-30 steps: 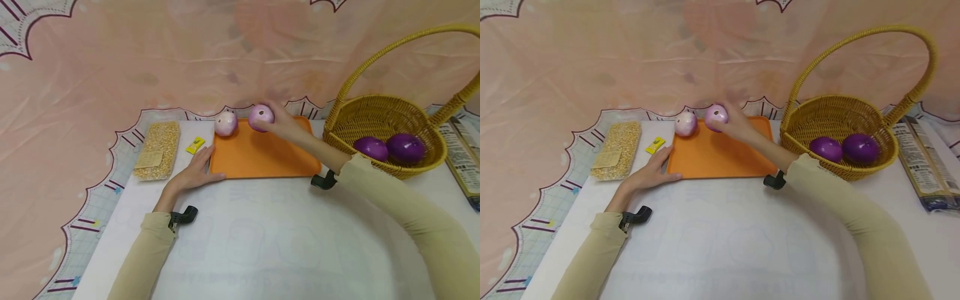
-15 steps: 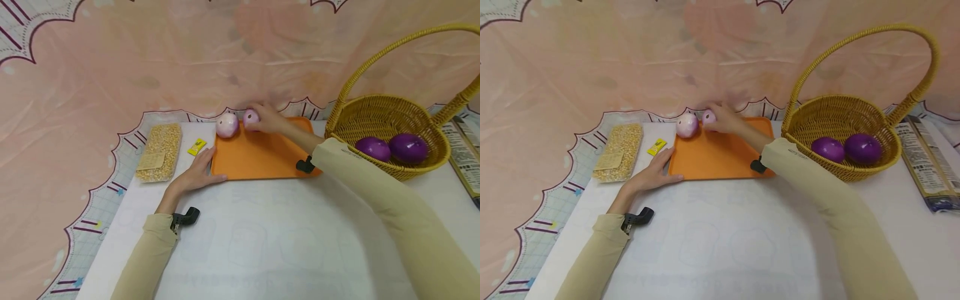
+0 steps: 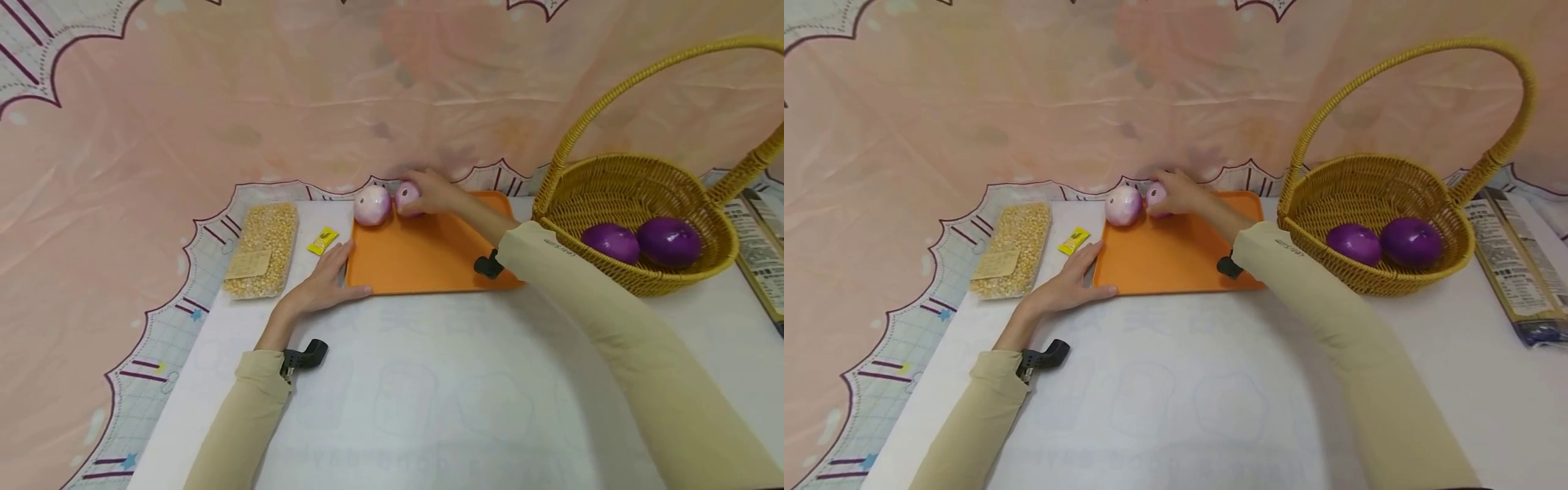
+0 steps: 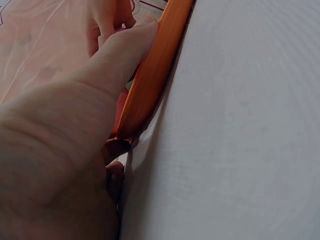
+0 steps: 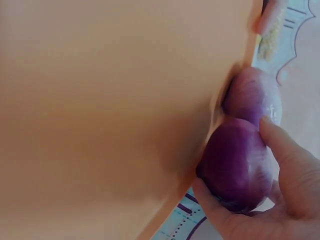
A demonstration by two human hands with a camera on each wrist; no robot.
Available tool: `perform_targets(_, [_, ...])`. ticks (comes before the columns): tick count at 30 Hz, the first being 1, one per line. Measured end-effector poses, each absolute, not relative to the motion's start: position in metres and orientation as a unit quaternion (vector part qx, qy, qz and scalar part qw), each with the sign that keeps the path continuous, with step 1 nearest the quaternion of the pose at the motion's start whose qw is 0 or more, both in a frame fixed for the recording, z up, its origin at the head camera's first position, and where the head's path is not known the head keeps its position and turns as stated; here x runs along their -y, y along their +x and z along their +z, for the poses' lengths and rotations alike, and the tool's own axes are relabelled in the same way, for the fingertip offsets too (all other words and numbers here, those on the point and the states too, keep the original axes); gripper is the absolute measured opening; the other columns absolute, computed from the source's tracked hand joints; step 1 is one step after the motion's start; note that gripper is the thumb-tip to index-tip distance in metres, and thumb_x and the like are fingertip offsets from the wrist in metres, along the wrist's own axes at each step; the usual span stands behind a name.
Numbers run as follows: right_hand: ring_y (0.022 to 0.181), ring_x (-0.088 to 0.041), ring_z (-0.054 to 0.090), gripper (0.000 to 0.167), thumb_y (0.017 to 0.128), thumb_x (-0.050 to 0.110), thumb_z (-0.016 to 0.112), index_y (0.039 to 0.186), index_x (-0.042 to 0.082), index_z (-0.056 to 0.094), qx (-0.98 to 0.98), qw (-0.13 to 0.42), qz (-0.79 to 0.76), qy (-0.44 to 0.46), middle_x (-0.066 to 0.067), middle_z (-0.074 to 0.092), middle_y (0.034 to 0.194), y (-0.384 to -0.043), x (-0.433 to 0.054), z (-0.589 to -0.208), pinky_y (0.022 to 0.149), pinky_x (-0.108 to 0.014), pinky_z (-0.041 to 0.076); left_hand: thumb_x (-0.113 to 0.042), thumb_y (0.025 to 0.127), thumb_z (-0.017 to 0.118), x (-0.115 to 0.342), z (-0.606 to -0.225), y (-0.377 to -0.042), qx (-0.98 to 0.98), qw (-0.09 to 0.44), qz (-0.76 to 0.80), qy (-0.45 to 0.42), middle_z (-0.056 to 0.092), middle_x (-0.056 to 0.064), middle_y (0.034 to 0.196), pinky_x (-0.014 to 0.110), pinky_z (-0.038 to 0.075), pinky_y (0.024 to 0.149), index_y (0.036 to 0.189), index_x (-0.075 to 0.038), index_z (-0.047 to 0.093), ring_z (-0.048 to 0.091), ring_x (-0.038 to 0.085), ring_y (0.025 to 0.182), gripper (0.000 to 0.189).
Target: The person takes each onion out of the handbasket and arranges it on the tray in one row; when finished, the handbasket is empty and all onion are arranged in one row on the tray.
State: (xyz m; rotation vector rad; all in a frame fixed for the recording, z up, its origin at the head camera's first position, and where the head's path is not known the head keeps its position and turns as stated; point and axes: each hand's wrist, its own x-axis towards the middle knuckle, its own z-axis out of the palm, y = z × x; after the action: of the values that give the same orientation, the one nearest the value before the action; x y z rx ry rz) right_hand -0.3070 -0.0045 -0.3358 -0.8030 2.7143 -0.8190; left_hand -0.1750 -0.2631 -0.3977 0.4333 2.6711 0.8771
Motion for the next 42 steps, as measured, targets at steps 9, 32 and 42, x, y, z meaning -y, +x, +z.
perform_targets(9, [0.128, -0.037, 0.041, 0.072, 0.082, 0.027, 0.075, 0.142, 0.003, 0.044, -0.915, 0.105, -0.277, -0.273, -0.023, 0.049, 0.138, -0.309, 0.007, -0.335, 0.109, -0.046, 0.037, -0.049, 0.084, 0.071, 0.262, -0.396, -0.175, -0.929, 0.149, 0.303, 0.149, 0.005, 0.009, 0.165, 0.055, 0.007, 0.122, 0.158, -0.015, 0.004, -0.004, 0.030, 0.153, 0.105])
perform_targets(32, [0.138, -0.038, 0.036, 0.067, 0.089, 0.034, 0.069, 0.143, 0.005, 0.042, -0.923, 0.011, -0.291, -0.250, -0.022, 0.040, 0.147, -0.287, -0.013, -0.341, 0.116, -0.050, 0.030, -0.050, 0.084, 0.070, 0.257, -0.397, -0.172, -0.927, 0.151, 0.308, 0.148, 0.006, 0.011, 0.165, 0.055, 0.007, 0.122, 0.158, -0.013, 0.006, -0.002, 0.030, 0.153, 0.105])
perform_targets(42, [0.103, -0.036, 0.056, 0.048, 0.093, 0.024, 0.066, 0.133, 0.002, 0.053, -0.897, -0.016, -0.324, -0.301, -0.019, 0.045, 0.137, -0.232, -0.049, -0.355, 0.093, -0.047, 0.050, -0.052, 0.083, 0.071, 0.260, -0.397, -0.173, -0.928, 0.154, 0.308, 0.142, 0.006, 0.010, 0.165, 0.055, 0.008, 0.122, 0.158, -0.014, 0.005, -0.003, 0.030, 0.153, 0.106])
